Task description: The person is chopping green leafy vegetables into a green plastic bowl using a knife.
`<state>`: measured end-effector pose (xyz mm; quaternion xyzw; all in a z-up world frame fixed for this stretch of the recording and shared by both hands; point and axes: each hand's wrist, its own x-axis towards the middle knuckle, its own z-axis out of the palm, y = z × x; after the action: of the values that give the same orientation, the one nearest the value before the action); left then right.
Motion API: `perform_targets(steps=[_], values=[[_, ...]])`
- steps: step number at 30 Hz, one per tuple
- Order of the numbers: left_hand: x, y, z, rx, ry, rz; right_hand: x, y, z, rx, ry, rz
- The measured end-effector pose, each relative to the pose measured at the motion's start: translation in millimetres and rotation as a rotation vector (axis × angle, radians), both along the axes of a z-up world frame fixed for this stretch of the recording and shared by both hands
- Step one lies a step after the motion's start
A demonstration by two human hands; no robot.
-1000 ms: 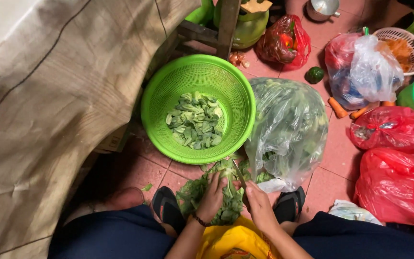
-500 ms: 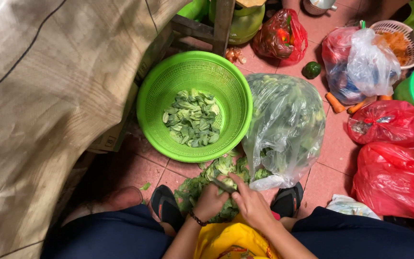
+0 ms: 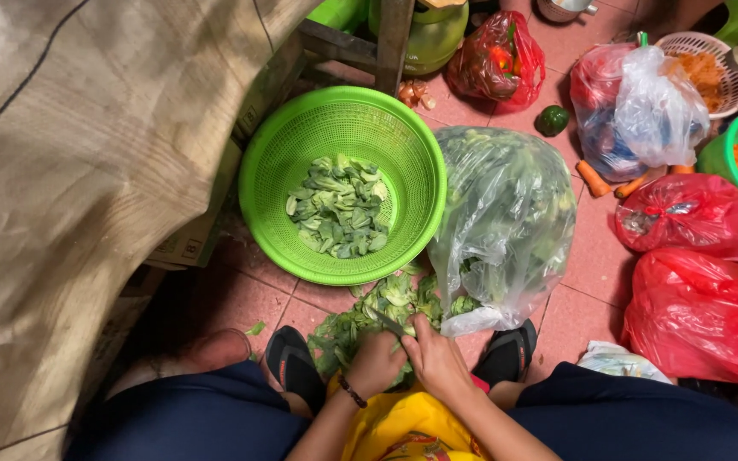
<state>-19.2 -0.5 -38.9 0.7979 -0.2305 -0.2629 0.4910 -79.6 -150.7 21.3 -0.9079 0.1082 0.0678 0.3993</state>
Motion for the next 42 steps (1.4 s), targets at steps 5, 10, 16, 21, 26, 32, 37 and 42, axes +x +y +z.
perform_targets(steps=[5, 10, 16, 21, 26, 32, 37, 42], values=[[-0.2, -3.0, 5.9, -0.066, -0.055, -0.085, 2.2, -4.5, -8.6, 0.044, 0.095, -0.055], [-3.2, -5.2, -13.8, -0.133, 0.278, -0.097, -6.7, -32.7, -79.5, 0.408, 0.141, -0.108], [23.0, 0.4, 13.7, -0.549, 0.623, 0.164, 14.2, -33.9, -14.9, 0.288, 0.026, -0.298], [20.6, -3.8, 12.0, -0.551, 0.936, 0.296, 11.6, -22.7, -11.2, 0.513, 0.01, -0.272], [26.6, -5.1, 48.0, -0.826, 1.101, 0.149, 15.4, -28.1, -7.2, 0.716, 0.08, -0.425], [22.5, -7.5, 31.1, -0.418, 0.532, 0.038, 20.6, -26.4, 12.7, 0.416, -0.002, -0.264], [27.4, -8.6, 59.7, -0.389, 0.716, 0.164, 21.9, -27.4, 17.8, 0.208, -0.159, -0.221], [25.9, -5.8, 54.2, -0.629, 0.925, 0.23, 21.5, -31.0, 17.8, 0.124, -0.324, -0.096]])
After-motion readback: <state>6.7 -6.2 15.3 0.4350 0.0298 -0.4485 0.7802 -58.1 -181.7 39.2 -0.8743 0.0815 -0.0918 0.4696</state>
